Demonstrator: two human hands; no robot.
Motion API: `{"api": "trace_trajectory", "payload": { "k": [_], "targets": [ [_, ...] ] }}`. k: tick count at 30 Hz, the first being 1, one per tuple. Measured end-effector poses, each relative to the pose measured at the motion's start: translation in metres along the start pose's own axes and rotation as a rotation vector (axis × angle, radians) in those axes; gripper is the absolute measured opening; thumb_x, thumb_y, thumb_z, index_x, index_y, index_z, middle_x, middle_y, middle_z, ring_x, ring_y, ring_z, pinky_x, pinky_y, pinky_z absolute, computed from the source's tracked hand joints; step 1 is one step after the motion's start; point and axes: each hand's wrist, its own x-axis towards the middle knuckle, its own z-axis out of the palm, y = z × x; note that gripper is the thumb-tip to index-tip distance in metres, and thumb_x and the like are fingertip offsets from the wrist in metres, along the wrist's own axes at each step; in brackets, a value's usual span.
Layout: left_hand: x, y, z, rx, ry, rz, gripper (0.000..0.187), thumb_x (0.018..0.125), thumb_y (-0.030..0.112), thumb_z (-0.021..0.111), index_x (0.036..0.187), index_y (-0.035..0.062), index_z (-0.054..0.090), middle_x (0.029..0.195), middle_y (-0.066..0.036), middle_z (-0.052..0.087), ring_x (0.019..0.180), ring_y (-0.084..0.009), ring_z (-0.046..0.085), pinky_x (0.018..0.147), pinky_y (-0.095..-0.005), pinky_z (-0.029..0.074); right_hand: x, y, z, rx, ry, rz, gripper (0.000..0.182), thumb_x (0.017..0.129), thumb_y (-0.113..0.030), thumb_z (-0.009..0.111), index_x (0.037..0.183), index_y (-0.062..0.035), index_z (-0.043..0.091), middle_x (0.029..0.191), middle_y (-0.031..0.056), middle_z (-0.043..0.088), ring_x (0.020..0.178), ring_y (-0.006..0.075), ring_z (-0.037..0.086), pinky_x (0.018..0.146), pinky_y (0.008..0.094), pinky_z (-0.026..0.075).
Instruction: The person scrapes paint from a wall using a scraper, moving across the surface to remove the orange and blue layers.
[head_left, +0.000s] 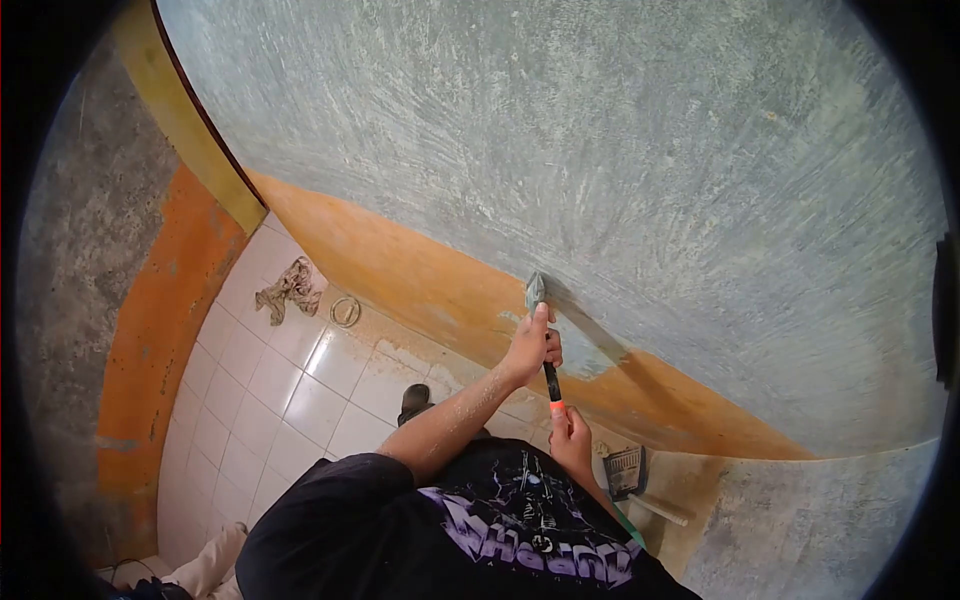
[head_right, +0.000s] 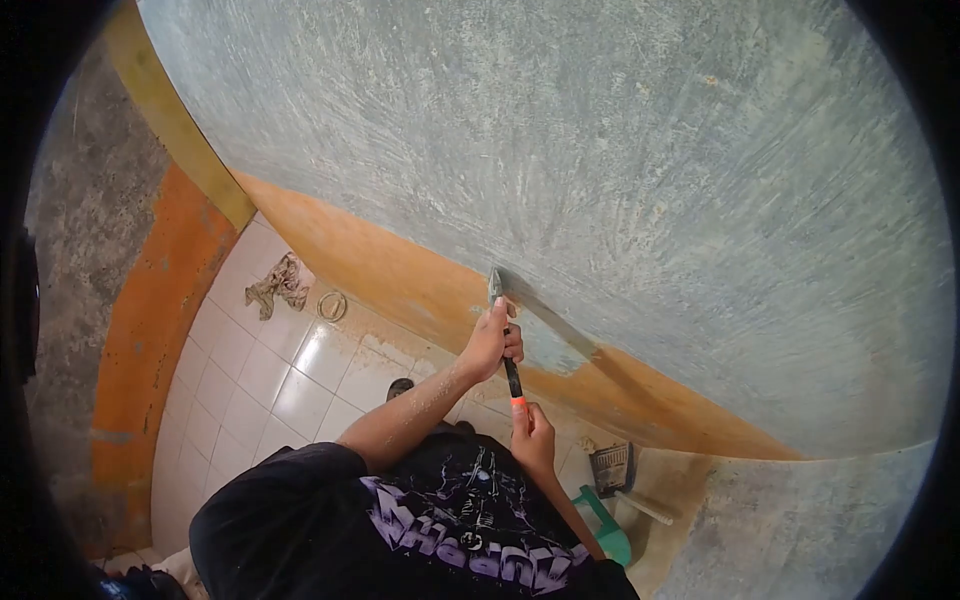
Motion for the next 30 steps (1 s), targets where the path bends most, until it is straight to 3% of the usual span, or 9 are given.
{"api": "trace_trajectory", "payload": {
  "k": [8,15,30],
  "targets": [
    [0.0,-0.008,0.005,-0.017,-0.02,-0.02,0.042,0.099,0.058,0.04,0.098,0.0162,0.036,0.058,0.003,0.027,0.048,-0.0103,0.03,0.052,-0.031,0.036,-0.01,-0.013,-0.003,0.155,-0.001,0.047,0.035,0.101,-0.035,0.053,0.089,-0.0027,0.057,0.063,-0.003,0.045,0.049,0.0057,0.044,0.044,0.0241,0.035],
    [-0.005,-0.021,0.022,-0.002,-0.038,-0.07,0.043,0.1,0.057,0.038,0.099,0.0146,0.036,0.058,0.003,0.028,0.048,-0.0104,0.03,0.051,-0.0312,0.037,-0.025,-0.007,-0.012,0.155,0.059,0.051,0.033,0.101,-0.033,0.053,0.09,-0.0026,0.057,0.063,-0.0023,0.046,0.049,0.0059,0.045,0.044,0.0245,0.034],
    [0.0,0.003,-0.003,0.026,0.017,-0.02,0.042,0.101,0.057,0.035,0.099,0.015,0.036,0.056,0.002,0.027,0.046,-0.0117,0.031,0.05,-0.0323,0.037,0.002,0.011,0.011,0.064,0.008,-0.024,0.035,0.099,-0.034,0.056,0.089,-0.001,0.061,0.06,-0.0006,0.044,0.054,0.008,0.04,0.05,0.0278,0.032]
  ]
}}
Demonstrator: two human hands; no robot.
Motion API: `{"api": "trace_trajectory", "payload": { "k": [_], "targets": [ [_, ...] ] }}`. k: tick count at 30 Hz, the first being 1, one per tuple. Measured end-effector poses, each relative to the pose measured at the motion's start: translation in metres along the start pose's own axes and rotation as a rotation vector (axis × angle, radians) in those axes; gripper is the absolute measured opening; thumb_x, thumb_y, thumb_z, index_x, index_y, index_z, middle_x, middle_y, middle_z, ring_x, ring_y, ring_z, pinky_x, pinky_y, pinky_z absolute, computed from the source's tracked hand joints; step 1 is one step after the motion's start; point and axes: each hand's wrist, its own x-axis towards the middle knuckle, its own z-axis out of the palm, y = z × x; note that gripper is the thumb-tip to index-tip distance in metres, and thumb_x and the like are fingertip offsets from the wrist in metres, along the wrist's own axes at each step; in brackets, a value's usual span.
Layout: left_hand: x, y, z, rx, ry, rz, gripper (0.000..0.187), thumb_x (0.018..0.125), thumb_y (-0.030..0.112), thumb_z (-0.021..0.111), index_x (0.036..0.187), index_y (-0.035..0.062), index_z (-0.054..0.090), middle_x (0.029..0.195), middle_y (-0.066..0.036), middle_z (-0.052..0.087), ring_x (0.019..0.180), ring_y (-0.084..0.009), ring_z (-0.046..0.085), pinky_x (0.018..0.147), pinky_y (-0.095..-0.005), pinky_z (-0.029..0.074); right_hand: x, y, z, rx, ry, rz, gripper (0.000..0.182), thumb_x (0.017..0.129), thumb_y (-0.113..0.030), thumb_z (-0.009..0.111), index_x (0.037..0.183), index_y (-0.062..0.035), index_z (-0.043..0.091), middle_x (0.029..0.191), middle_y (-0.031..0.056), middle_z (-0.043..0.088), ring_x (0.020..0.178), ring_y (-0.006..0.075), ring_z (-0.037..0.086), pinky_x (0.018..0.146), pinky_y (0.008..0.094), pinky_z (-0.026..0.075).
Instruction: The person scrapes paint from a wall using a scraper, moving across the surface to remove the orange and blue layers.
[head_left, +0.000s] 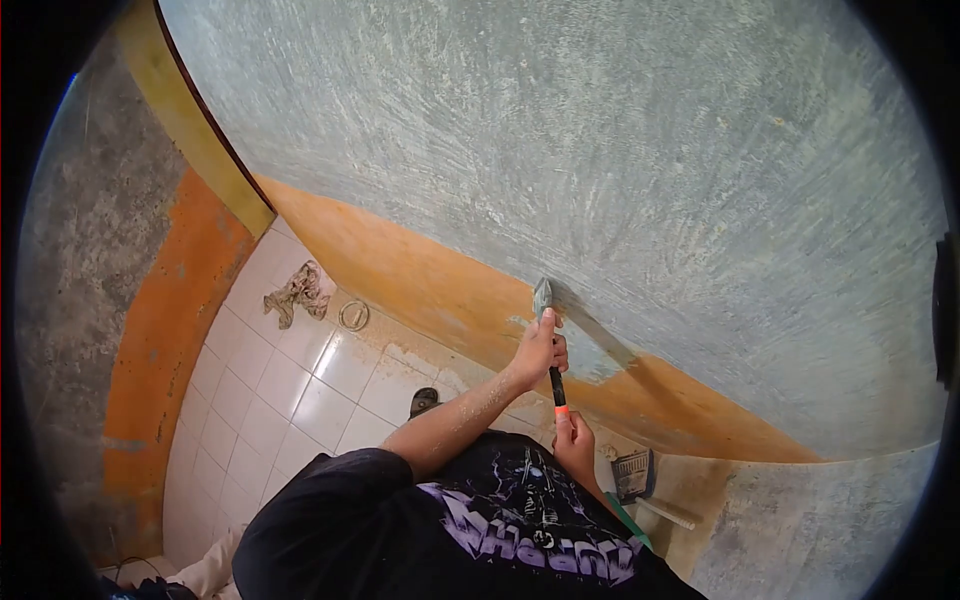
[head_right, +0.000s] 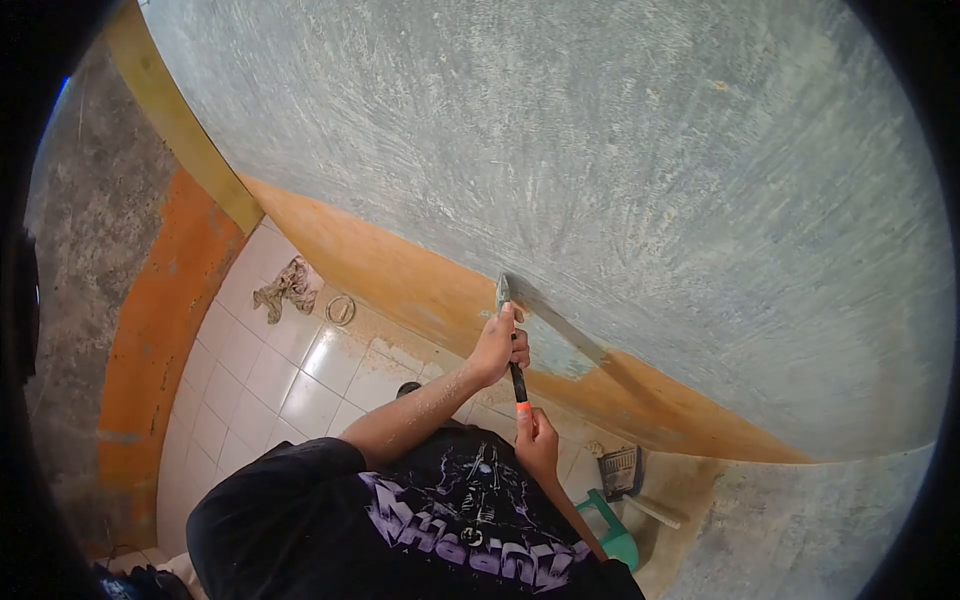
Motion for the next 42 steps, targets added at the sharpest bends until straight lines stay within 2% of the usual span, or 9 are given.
{"api": "trace_trajectory", "payload": {
  "k": [5,8,11,15,20,21,24,33,42],
  "targets": [
    [0.006,0.014,-0.016,0.003,0.026,0.019,0.04,0.101,0.057,0.035,0.099,0.0163,0.036,0.056,0.002,0.028,0.045,-0.0116,0.031,0.049,-0.0316,0.037,0.008,-0.028,0.012,-0.033,-0.038,-0.007,0.032,0.1,-0.03,0.054,0.084,-0.0033,0.056,0.061,-0.0034,0.044,0.05,0.0052,0.043,0.047,0.0243,0.034],
    [0.007,0.035,-0.032,-0.028,0.063,0.092,0.039,0.101,0.056,0.035,0.099,0.0174,0.036,0.057,0.003,0.027,0.045,-0.0111,0.029,0.049,-0.0313,0.036,0.024,-0.041,0.028,-0.134,-0.046,-0.077,0.033,0.1,-0.032,0.055,0.084,-0.0027,0.057,0.061,-0.0032,0.046,0.05,0.0059,0.044,0.047,0.0258,0.035],
    [0.016,0.065,-0.06,-0.097,0.179,0.171,0.039,0.101,0.056,0.035,0.098,0.0178,0.037,0.057,0.003,0.026,0.045,-0.0106,0.028,0.049,-0.0308,0.035,0.045,-0.067,0.053,-0.105,-0.084,-0.077,0.037,0.097,-0.036,0.058,0.09,-0.0003,0.063,0.059,0.0037,0.048,0.054,0.0103,0.044,0.051,0.0294,0.036],
    [0.007,0.092,-0.067,-0.109,0.168,0.148,0.038,0.101,0.056,0.035,0.097,0.0178,0.037,0.057,0.003,0.026,0.046,-0.0101,0.027,0.049,-0.0304,0.034,0.053,-0.081,0.071,-0.039,-0.157,-0.046,0.037,0.098,-0.036,0.056,0.089,-0.0009,0.062,0.06,0.0021,0.05,0.054,0.0089,0.046,0.05,0.0286,0.037],
    [0.002,0.06,-0.053,-0.077,0.062,0.106,0.039,0.101,0.057,0.038,0.097,0.0177,0.036,0.058,0.003,0.026,0.048,-0.0102,0.029,0.051,-0.0303,0.035,0.033,-0.044,0.053,0.251,-0.211,0.12,0.031,0.1,-0.034,0.054,0.097,-0.0033,0.06,0.059,-0.0026,0.047,0.05,0.0063,0.045,0.047,0.0242,0.036],
    [0.001,0.055,-0.048,-0.066,0.042,0.098,0.041,0.1,0.058,0.039,0.096,0.0173,0.036,0.058,0.002,0.027,0.049,-0.0105,0.03,0.052,-0.0304,0.035,0.024,-0.051,0.043,0.301,-0.253,0.146,0.028,0.101,-0.032,0.053,0.102,-0.0037,0.057,0.059,-0.0033,0.046,0.047,0.0053,0.042,0.044,0.0223,0.034],
    [-0.001,0.034,-0.027,-0.054,-0.019,0.03,0.042,0.1,0.058,0.039,0.096,0.0169,0.035,0.059,0.002,0.027,0.05,-0.0109,0.03,0.053,-0.0308,0.036,0.003,-0.053,0.021,0.403,-0.227,0.205,0.028,0.101,-0.031,0.053,0.104,-0.0031,0.057,0.06,-0.0024,0.047,0.046,0.0046,0.041,0.041,0.0218,0.032],
    [-0.006,-0.021,0.029,-0.002,-0.156,-0.143,0.042,0.1,0.057,0.039,0.098,0.0152,0.034,0.065,0.001,0.031,0.057,-0.0127,0.034,0.06,-0.0318,0.04,-0.037,-0.024,-0.035,0.437,-0.035,0.208,0.029,0.101,-0.027,0.053,0.111,-0.0003,0.058,0.062,-0.003,0.046,0.046,0.0045,0.04,0.041,0.0219,0.031],
    [-0.006,-0.036,0.043,-0.028,-0.139,-0.161,0.041,0.101,0.056,0.039,0.098,0.0154,0.035,0.066,0.0,0.032,0.059,-0.0133,0.036,0.062,-0.0344,0.041,-0.033,-0.001,-0.056,0.327,0.028,0.139,0.031,0.1,-0.029,0.055,0.105,0.0011,0.06,0.061,-0.0035,0.045,0.048,0.0044,0.04,0.043,0.0225,0.031]
  ]
}}
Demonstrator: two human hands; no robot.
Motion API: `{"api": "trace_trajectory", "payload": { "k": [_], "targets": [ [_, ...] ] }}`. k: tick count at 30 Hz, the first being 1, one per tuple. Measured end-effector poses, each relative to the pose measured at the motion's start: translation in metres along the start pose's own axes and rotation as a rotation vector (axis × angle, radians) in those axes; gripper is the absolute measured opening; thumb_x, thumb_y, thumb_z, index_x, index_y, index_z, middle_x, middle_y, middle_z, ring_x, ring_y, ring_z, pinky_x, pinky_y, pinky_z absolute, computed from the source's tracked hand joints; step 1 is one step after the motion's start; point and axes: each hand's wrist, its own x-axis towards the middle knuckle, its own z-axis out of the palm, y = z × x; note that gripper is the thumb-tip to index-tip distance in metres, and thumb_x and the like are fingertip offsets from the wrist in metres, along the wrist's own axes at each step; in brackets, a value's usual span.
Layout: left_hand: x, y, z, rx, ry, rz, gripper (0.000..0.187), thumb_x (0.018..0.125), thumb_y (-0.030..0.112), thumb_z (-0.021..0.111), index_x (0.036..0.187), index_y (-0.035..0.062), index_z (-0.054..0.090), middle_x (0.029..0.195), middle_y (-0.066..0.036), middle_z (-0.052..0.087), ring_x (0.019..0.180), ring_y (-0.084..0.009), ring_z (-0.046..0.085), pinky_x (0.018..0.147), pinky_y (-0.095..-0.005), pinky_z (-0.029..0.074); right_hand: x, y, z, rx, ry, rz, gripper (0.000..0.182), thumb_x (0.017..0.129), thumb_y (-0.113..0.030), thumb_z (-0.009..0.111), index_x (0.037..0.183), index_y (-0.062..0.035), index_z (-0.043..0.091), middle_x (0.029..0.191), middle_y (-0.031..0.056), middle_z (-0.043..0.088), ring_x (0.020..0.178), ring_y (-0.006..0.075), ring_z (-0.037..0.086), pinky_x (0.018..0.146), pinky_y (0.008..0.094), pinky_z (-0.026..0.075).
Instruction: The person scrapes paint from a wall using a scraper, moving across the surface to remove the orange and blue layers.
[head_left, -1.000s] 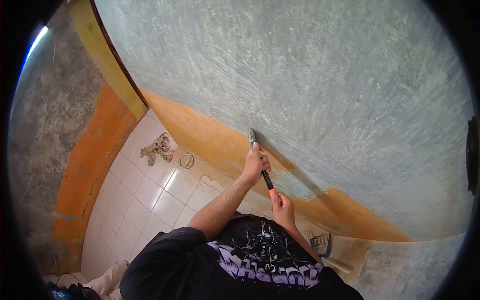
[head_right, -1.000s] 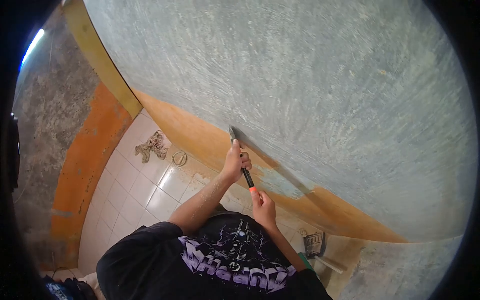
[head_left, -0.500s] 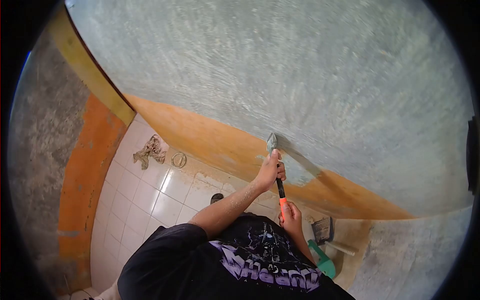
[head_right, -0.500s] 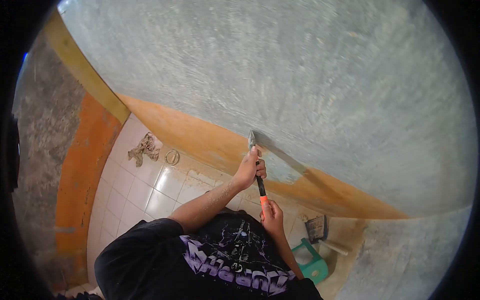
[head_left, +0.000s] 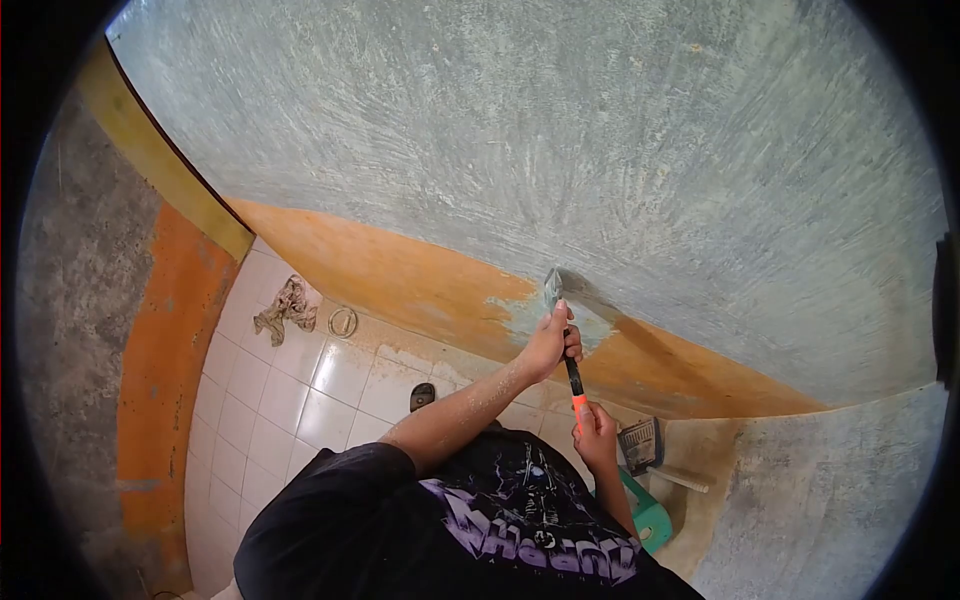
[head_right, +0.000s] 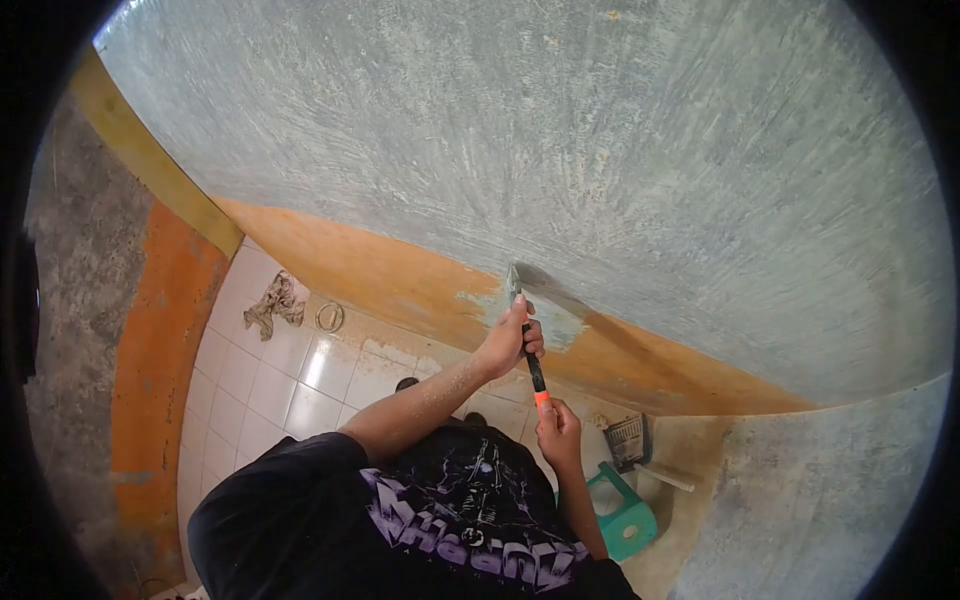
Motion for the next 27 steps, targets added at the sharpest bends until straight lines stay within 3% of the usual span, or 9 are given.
{"api": "trace_trajectory", "payload": {
  "k": [15,21,24,27],
  "targets": [
    [0.003,0.007,-0.017,0.07,0.075,0.125,0.04,0.102,0.054,0.035,0.098,0.0139,0.034,0.059,0.001,0.03,0.05,-0.0121,0.033,0.054,-0.0317,0.038,0.016,0.011,0.02,-0.237,0.003,-0.152,0.029,0.101,-0.029,0.052,0.099,-0.0003,0.059,0.059,-0.0042,0.043,0.05,0.0043,0.039,0.046,0.0237,0.03],
    [0.014,0.006,-0.031,0.123,0.18,0.175,0.04,0.102,0.054,0.034,0.098,0.014,0.035,0.057,0.001,0.029,0.047,-0.0123,0.032,0.051,-0.032,0.038,0.023,0.004,0.026,-0.261,0.02,-0.155,0.032,0.099,-0.031,0.056,0.093,-0.0003,0.063,0.059,-0.0013,0.05,0.053,0.0068,0.046,0.049,0.0261,0.036],
    [0.014,0.036,-0.05,0.052,0.227,0.343,0.04,0.102,0.054,0.034,0.096,0.0148,0.035,0.056,0.002,0.027,0.045,-0.0122,0.031,0.05,-0.0322,0.038,0.045,-0.035,0.042,-0.423,-0.055,-0.194,0.034,0.099,-0.033,0.056,0.093,-0.0001,0.064,0.06,-0.001,0.052,0.053,0.0073,0.047,0.05,0.0267,0.037],
    [0.006,0.046,-0.048,0.015,0.263,0.31,0.04,0.102,0.054,0.035,0.096,0.015,0.035,0.056,0.002,0.027,0.046,-0.0121,0.031,0.05,-0.0323,0.038,0.05,-0.029,0.05,-0.44,-0.084,-0.16,0.036,0.098,-0.035,0.056,0.095,0.0003,0.064,0.06,-0.0006,0.052,0.053,0.0076,0.047,0.05,0.0271,0.038]
  ]
}}
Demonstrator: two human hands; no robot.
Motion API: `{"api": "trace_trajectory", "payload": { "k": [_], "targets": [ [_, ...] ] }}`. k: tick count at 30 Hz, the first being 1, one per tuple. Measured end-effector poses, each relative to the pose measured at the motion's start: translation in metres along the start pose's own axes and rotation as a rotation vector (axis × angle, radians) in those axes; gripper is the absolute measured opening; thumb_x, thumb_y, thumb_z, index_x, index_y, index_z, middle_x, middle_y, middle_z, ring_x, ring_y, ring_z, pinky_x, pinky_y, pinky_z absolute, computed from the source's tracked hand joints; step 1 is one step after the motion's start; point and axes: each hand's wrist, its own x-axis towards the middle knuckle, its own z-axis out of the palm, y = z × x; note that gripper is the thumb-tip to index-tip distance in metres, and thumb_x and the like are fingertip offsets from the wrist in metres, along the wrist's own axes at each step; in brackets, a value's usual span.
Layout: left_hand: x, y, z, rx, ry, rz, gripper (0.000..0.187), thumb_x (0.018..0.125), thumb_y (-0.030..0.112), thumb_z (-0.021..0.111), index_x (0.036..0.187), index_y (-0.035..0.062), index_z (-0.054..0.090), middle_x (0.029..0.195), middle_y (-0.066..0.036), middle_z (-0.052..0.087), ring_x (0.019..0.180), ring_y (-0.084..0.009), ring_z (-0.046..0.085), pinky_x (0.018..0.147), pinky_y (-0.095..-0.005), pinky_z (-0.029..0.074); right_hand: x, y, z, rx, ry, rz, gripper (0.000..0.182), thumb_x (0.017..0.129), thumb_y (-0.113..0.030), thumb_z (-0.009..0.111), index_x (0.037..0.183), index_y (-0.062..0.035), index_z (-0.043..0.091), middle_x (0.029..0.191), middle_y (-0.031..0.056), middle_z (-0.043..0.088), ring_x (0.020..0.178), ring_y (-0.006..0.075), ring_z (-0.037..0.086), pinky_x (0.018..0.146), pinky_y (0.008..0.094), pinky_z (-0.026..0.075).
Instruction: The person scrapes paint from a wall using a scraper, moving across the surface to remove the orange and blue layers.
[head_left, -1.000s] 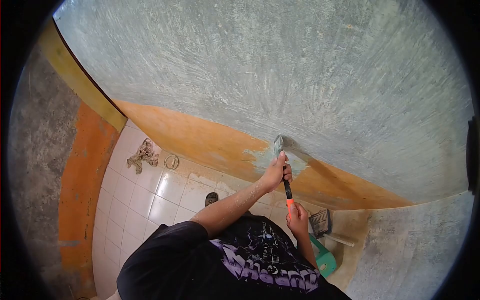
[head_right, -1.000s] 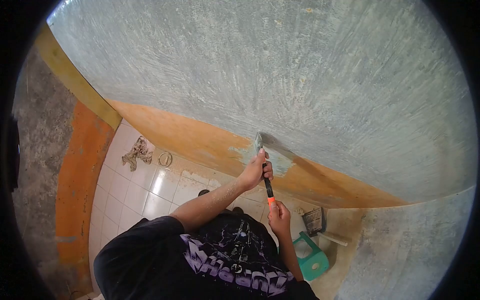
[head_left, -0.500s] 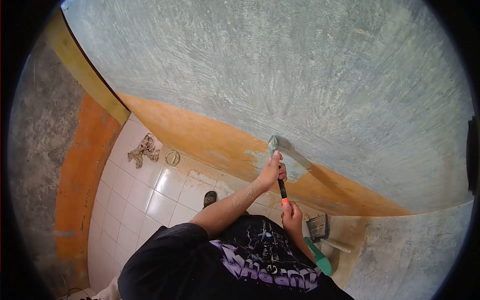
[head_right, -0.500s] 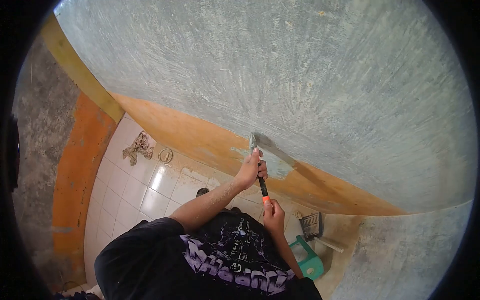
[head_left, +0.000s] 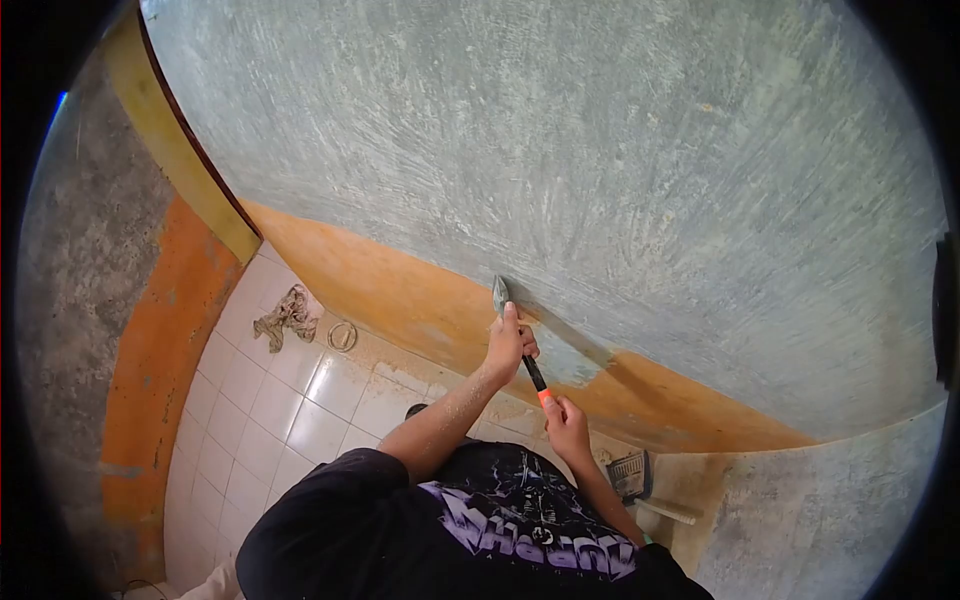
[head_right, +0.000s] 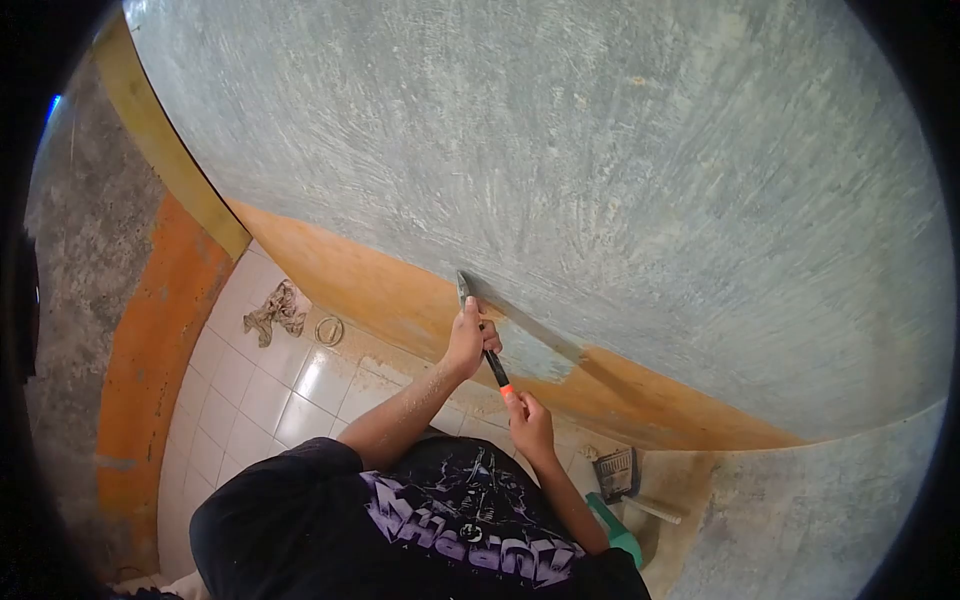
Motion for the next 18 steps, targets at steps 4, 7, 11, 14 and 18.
{"api": "trace_trajectory", "payload": {
  "k": [4,7,11,14,18],
  "targets": [
    [-0.003,-0.003,-0.007,0.012,-0.03,-0.006,0.04,0.102,0.055,0.035,0.097,0.0152,0.035,0.056,0.002,0.028,0.046,-0.012,0.032,0.05,-0.032,0.039,-0.01,0.004,0.01,0.171,-0.014,0.023,0.032,0.099,-0.031,0.056,0.097,0.0003,0.062,0.06,-0.0017,0.049,0.052,0.0064,0.045,0.049,0.0251,0.036],
    [-0.009,-0.006,0.001,0.024,-0.128,-0.022,0.04,0.102,0.055,0.035,0.098,0.0156,0.035,0.057,0.002,0.029,0.047,-0.0117,0.033,0.051,-0.0317,0.038,-0.015,0.015,0.008,0.344,-0.043,0.073,0.028,0.1,-0.028,0.055,0.099,0.0001,0.061,0.06,-0.0028,0.047,0.052,0.0052,0.043,0.048,0.0235,0.034],
    [-0.019,-0.012,0.012,0.047,-0.154,-0.087,0.041,0.102,0.056,0.034,0.098,0.0151,0.035,0.057,0.001,0.03,0.048,-0.0115,0.033,0.051,-0.0316,0.038,-0.028,0.025,0.006,0.411,-0.017,0.11,0.027,0.101,-0.026,0.054,0.099,0.0001,0.06,0.06,-0.0032,0.047,0.052,0.0046,0.042,0.047,0.0229,0.033],
    [-0.016,-0.014,0.008,0.069,-0.125,-0.095,0.04,0.102,0.055,0.033,0.099,0.0149,0.035,0.056,0.001,0.029,0.047,-0.0116,0.033,0.051,-0.0319,0.038,-0.028,0.024,0.009,0.344,0.003,0.097,0.029,0.101,-0.027,0.053,0.099,0.0003,0.06,0.06,-0.0026,0.047,0.052,0.005,0.043,0.048,0.0235,0.033],
    [-0.011,-0.01,-0.001,0.053,-0.117,-0.062,0.039,0.103,0.054,0.032,0.1,0.0143,0.035,0.055,0.001,0.029,0.047,-0.012,0.032,0.051,-0.032,0.038,-0.022,0.02,0.017,0.21,0.025,0.049,0.031,0.1,-0.03,0.054,0.097,0.0002,0.06,0.06,-0.0014,0.049,0.053,0.0066,0.045,0.05,0.0256,0.036]
  ]
}}
